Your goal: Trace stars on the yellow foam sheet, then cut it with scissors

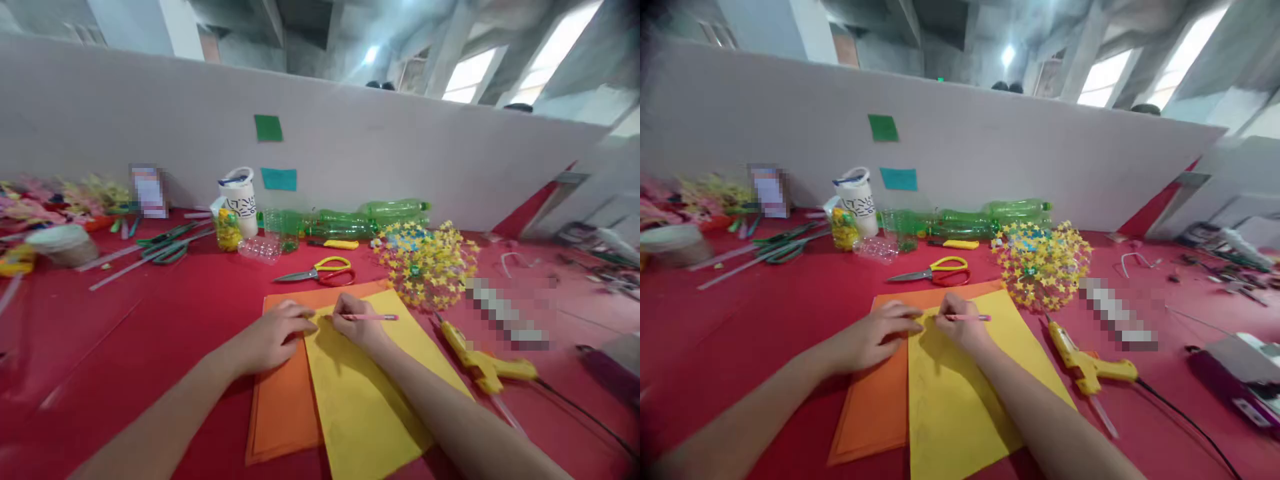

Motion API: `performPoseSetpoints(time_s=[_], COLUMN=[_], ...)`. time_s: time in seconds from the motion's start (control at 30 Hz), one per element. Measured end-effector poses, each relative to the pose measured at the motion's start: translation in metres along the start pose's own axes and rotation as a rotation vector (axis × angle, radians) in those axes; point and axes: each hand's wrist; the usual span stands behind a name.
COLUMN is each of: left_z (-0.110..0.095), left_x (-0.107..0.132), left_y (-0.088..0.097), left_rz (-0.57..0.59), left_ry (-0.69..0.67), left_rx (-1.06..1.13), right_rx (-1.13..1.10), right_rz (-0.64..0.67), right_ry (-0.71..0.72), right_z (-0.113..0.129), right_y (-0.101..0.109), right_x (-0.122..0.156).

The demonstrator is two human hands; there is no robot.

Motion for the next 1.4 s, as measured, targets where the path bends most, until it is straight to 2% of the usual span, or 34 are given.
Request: performPoseSetpoints(time_s=[0.43, 0.67, 0.8, 0.87, 1.03, 1.13, 1.23, 1.3, 1.4], left_z=[-0.002, -0.002, -0.002, -0.003, -0.003, -0.003, -0.004, -0.004, -0.004], left_x=[0.001, 0.002, 0.002, 0.002, 0.003, 0.003, 0.002, 0.002, 0.002], left_y=[0.001, 0.001, 0.002, 0.002, 0.001, 0.001, 0.001, 0.002, 0.001], left_rz=[-0.01, -0.012, -0.013, -0.014, -0.016, -0.028, -0.023, -0.007, 0.004], left_ry=[0.007, 0.013, 0.003, -0.003, 0.015, 0.033, 0.017, 0.011, 0.032], left_rx=[0.008, 0.001, 0.008, 0.004, -0.041, -0.067, -0.087, -0.095, -0.109], right_rx=[-0.086, -0.109, -0.138, -0.073, 0.373, 0.419, 0.309, 0.131, -0.253], right_rz=[0.093, 0.108, 0.067, 0.026, 0.023, 0.065, 0.067, 0.07, 0.12], right_ry=[0.026, 0.008, -0.023, -0.012, 0.151, 0.269, 0.239, 0.11, -0.119], right_z=[0.001, 0.008, 0.005, 0.006, 0.013, 0.017, 0.018, 0.017, 0.012], right_y=[0.0, -0.001, 0.006, 0.013, 0.026, 0.026, 0.026, 0.024, 0.017], right_x=[0.005, 0.005, 0.001, 0.0, 0.005, 0.006, 0.004, 0.002, 0.001])
Point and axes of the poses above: each hand's wrist, its own x-axis away from the middle knuckle, its own y-axis out of the back of the hand, z = x × y, and after that the axes turned 5 degrees about -z, right-handed
